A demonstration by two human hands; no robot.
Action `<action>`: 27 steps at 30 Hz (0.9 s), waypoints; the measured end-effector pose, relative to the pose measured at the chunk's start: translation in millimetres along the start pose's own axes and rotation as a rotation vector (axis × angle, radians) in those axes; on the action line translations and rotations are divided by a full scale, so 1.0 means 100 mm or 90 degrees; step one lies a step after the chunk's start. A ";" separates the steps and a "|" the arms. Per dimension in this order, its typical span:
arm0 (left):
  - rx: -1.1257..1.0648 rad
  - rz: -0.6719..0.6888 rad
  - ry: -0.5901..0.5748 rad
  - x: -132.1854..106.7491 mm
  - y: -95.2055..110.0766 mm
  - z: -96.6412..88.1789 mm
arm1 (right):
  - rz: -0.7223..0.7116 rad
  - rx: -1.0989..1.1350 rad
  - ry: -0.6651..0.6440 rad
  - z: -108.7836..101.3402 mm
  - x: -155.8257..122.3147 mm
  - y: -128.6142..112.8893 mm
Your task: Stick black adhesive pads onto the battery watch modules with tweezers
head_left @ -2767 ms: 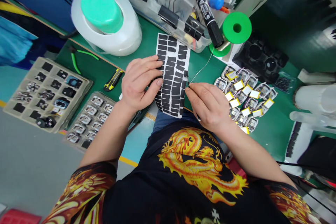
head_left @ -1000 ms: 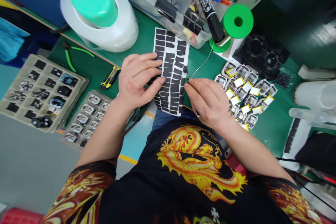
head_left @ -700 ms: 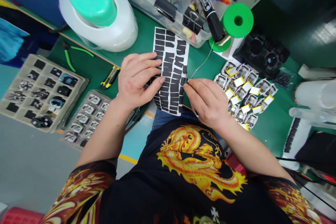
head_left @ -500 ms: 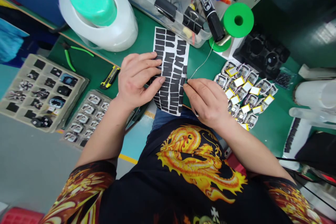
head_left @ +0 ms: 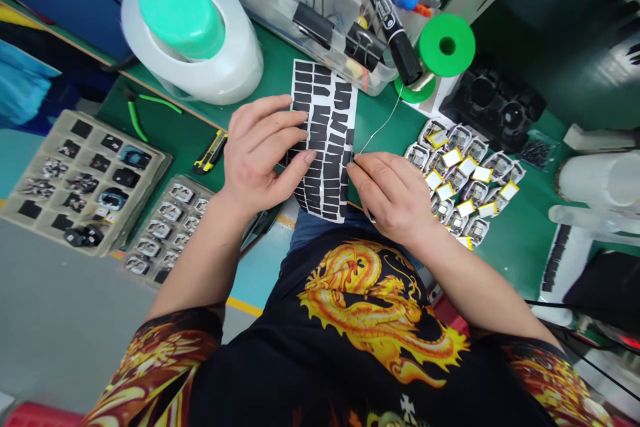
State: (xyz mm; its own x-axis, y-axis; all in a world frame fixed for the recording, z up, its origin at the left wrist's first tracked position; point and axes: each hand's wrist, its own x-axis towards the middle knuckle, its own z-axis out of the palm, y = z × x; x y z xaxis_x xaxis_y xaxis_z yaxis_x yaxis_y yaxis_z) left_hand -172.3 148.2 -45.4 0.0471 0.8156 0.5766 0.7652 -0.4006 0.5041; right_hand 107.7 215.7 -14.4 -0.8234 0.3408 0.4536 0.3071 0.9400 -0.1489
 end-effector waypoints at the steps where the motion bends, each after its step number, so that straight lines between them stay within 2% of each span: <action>1: 0.007 0.018 -0.006 0.03 0.03 -0.01 | 0.006 0.004 -0.005 0.00 0.00 0.00; 5: -0.017 0.093 -0.069 0.13 0.14 0.03 | 0.012 0.001 -0.010 0.01 -0.01 -0.01; 8: -0.057 0.097 -0.102 0.20 0.16 0.12 | 0.013 -0.005 -0.010 0.01 0.00 -0.02; 13: -0.024 0.083 -0.185 0.30 0.12 0.23 | -0.002 -0.025 0.007 0.01 0.02 -0.03; 20: -0.024 0.015 -0.157 0.38 0.12 0.16 | 0.000 -0.027 -0.008 0.00 0.02 -0.03; 27: -0.062 0.042 -0.202 0.31 0.11 0.25 | 0.006 -0.029 -0.015 0.01 0.02 -0.03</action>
State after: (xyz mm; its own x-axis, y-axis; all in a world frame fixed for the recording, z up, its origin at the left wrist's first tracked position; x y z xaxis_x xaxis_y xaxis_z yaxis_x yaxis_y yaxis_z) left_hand -146.2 179.3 -37.6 0.3043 0.8695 0.3891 0.6891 -0.4830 0.5403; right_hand 104.9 213.7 -14.4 -0.8311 0.3512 0.4313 0.3363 0.9349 -0.1133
